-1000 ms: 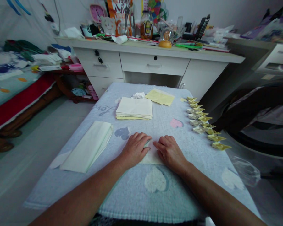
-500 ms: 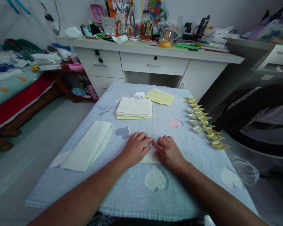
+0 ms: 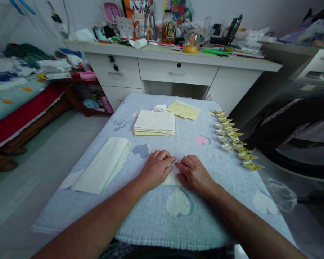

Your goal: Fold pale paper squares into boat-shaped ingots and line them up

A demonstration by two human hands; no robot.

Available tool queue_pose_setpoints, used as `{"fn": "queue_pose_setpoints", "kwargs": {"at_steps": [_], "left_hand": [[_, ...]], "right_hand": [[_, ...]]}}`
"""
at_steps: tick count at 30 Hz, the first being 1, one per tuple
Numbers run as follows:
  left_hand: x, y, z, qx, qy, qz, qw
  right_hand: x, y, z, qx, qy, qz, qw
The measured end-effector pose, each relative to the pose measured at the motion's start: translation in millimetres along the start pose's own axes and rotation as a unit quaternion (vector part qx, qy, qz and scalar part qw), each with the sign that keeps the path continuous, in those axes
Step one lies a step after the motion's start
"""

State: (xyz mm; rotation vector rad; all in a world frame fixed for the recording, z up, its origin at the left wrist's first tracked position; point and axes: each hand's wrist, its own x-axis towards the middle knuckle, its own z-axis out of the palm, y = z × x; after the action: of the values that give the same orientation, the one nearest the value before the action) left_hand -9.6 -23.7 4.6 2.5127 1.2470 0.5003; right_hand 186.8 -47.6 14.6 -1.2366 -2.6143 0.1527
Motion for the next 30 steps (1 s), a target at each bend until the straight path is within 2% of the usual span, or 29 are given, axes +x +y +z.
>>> {"fn": "queue_pose_setpoints", "kwargs": {"at_steps": [14,21,30], "left_hand": [[0.6,-3.7,1.8,-0.006,-0.005,-0.006,1.0],[0.4,-4.6,3.8,-0.011,0.001,-0.001,1.0],[0.6,-4.1,2.9,-0.009,0.001,0.004,1.0]], "right_hand": [[-6.8,7.1,2.7,0.009,0.063,-0.064,0.996],[-6.8,8.5,3.3,0.027,0.05,-0.092,0.994],[-6.5,7.6,2.3,0.022,0.054,-0.09,0.994]]}}
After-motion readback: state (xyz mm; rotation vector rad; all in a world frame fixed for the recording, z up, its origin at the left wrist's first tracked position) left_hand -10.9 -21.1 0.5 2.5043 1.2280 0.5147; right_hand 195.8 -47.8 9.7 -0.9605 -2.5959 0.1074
